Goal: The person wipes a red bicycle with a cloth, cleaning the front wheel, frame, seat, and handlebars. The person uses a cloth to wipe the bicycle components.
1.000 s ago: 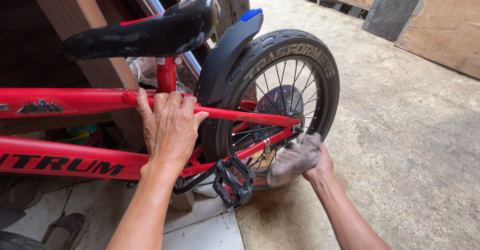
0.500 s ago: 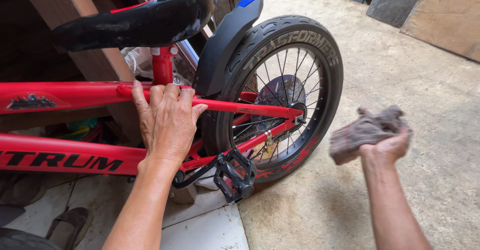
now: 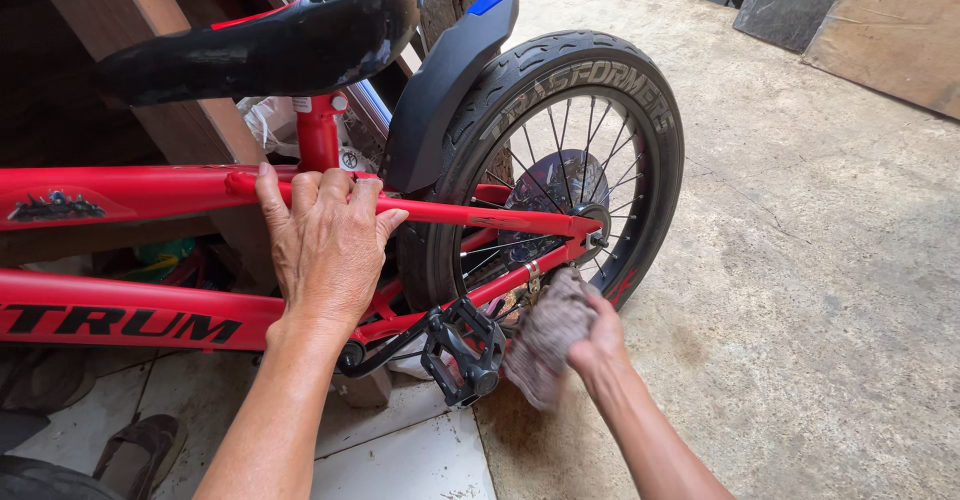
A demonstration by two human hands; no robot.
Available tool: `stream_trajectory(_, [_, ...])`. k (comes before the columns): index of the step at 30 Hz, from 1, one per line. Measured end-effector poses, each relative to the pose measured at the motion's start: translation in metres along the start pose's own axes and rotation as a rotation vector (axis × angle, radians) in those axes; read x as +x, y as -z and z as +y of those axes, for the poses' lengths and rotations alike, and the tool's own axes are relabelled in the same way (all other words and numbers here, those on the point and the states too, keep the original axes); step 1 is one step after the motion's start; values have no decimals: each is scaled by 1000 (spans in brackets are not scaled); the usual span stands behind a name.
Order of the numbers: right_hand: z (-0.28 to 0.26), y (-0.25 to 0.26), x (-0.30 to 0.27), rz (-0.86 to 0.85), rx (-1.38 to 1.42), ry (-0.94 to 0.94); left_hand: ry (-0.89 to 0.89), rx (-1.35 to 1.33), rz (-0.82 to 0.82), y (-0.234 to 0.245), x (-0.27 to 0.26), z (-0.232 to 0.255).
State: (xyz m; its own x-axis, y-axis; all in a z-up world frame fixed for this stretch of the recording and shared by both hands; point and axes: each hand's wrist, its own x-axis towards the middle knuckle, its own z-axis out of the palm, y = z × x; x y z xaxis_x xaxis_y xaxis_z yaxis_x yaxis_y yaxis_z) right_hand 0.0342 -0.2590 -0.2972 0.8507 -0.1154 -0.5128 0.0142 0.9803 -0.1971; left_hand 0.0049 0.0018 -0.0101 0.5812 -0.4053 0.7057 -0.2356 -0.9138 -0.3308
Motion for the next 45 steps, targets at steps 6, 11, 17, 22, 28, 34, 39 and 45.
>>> stream_trajectory(6, [-12,-6,42,-188,100,-107,0,-35,10,2,1,1])
stream_trajectory(11, [-2,24,22,-66,88,-35,6,-57,15,3,-1,0])
stream_trajectory(17, [1,-3,28,-152,16,-60,-8,-60,50,1,-3,-2])
stream_trajectory(22, [22,13,-17,-79,98,-74,-1,-48,37,3,-2,-1])
stream_trajectory(28, [53,-2,-24,-339,130,-306,-8,-68,72,0,-3,-2])
stream_trajectory(34, [47,7,-39,-300,-58,-159,4,-83,63,6,0,-1])
stream_trajectory(39, [4,29,-58,-235,-134,147,10,-50,39,9,4,1])
stream_trajectory(45, [-42,18,-70,-197,-733,653,22,-36,-3,10,3,2])
